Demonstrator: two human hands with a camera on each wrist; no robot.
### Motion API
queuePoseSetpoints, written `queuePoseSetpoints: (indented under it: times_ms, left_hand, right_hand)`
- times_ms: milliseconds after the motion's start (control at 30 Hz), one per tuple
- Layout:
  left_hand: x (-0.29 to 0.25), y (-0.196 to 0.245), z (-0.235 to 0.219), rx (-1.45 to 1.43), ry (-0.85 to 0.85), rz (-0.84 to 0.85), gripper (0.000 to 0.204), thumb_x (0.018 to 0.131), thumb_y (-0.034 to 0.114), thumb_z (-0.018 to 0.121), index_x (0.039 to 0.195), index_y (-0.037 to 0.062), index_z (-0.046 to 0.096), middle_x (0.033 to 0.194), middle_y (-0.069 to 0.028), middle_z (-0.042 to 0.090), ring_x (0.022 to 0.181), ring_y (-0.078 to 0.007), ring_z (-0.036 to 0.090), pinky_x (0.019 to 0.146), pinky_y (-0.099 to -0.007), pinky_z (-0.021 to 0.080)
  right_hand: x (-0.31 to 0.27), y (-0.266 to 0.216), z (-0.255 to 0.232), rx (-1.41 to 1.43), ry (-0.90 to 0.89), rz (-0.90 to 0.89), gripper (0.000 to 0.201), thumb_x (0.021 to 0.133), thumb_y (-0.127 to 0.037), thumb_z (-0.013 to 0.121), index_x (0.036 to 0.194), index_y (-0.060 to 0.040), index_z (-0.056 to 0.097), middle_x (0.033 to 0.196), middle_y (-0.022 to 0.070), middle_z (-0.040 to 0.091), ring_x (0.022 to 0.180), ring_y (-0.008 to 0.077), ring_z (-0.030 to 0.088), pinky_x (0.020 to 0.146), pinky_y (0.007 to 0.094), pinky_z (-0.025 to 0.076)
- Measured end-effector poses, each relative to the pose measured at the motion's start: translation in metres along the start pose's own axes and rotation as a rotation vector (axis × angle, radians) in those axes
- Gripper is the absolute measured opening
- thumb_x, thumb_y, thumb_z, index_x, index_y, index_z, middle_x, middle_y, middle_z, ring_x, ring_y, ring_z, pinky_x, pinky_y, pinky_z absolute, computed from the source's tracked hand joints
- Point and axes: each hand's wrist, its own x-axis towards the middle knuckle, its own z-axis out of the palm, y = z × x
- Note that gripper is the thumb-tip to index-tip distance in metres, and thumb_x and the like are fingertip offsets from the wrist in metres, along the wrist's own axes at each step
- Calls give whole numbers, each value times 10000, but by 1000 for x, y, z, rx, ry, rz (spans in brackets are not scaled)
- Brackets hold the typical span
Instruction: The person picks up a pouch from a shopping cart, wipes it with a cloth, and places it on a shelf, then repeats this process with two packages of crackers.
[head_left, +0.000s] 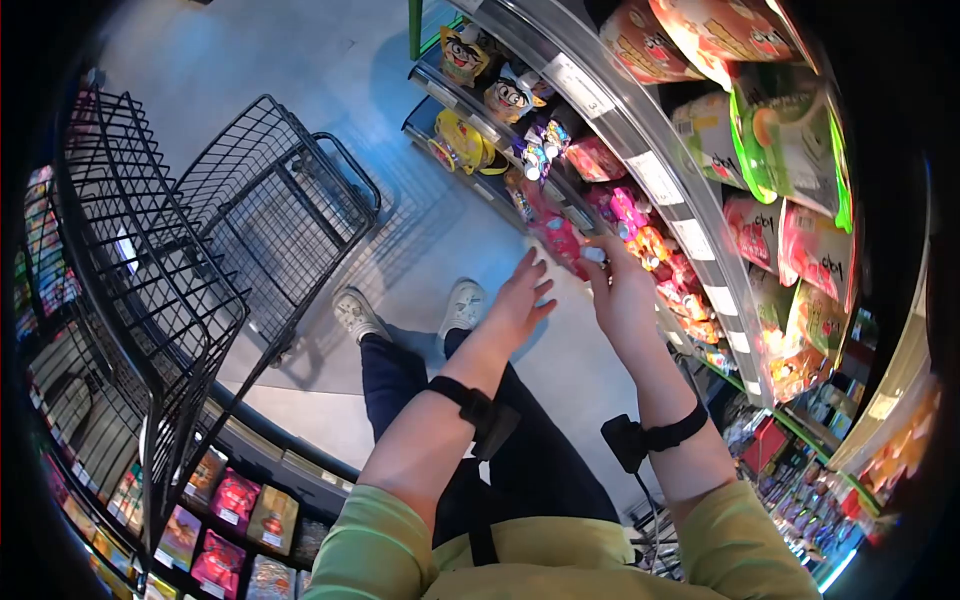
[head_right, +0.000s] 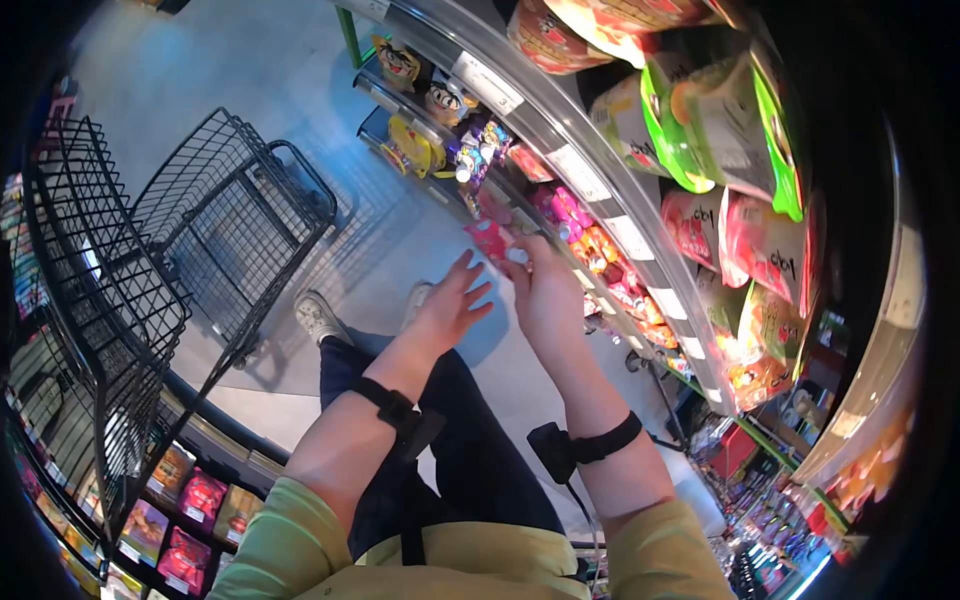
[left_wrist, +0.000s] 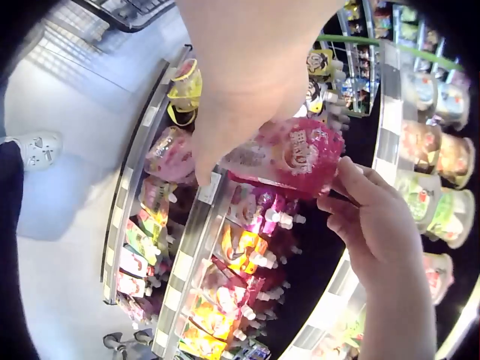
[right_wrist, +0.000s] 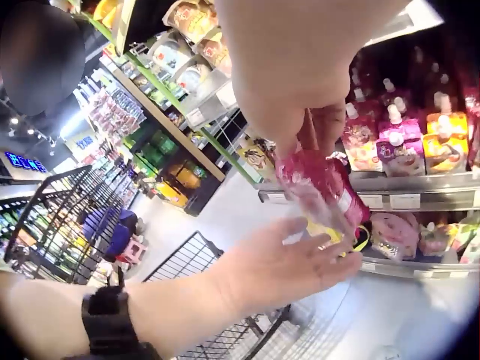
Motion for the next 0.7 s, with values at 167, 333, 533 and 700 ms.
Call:
queuePoseSetpoints:
  times_ms: [167,333,533,700]
  left_hand:
    - [29,11,46,83,-275,-24,732,853,140,450,1461,271,64,1484,14,203,1251,-141,330,992,-364,309]
    - [62,19,60,94,-316,49,855,783,44,454,1459,295,-4,1500,46,170,1095,-86,420,951,-324,331]
    - [87,18,57,176,-314,107,844,758,19,441,1468,222,34,1487,-52,221,1063,-108,439,919,-267,349]
    - [103,17,54,347,-320,212,785,740,-5,437,1457,188,181,1446,-90,302,1120,-146,448,924,-278,366]
  right_hand:
    - [33,37,10,7,125,-46,202,848,-139,595,1033,-76,545,822,167,620,747,311,625,646,390,479]
    - [58,54,28,23,226,-114,223,881,-139,552,1092,-66,542,854,184,644,772,309,652,650,374,497]
    - [87,74,43,-178,384,-120,223,902,-153,494,1039,-7,593,898,205,636,809,341,632,706,412,488]
    - [108,118,50,-253,325,123,353,913,-283,519,1155,-26,531,1118,227,575,1036,381,545,858,411,420]
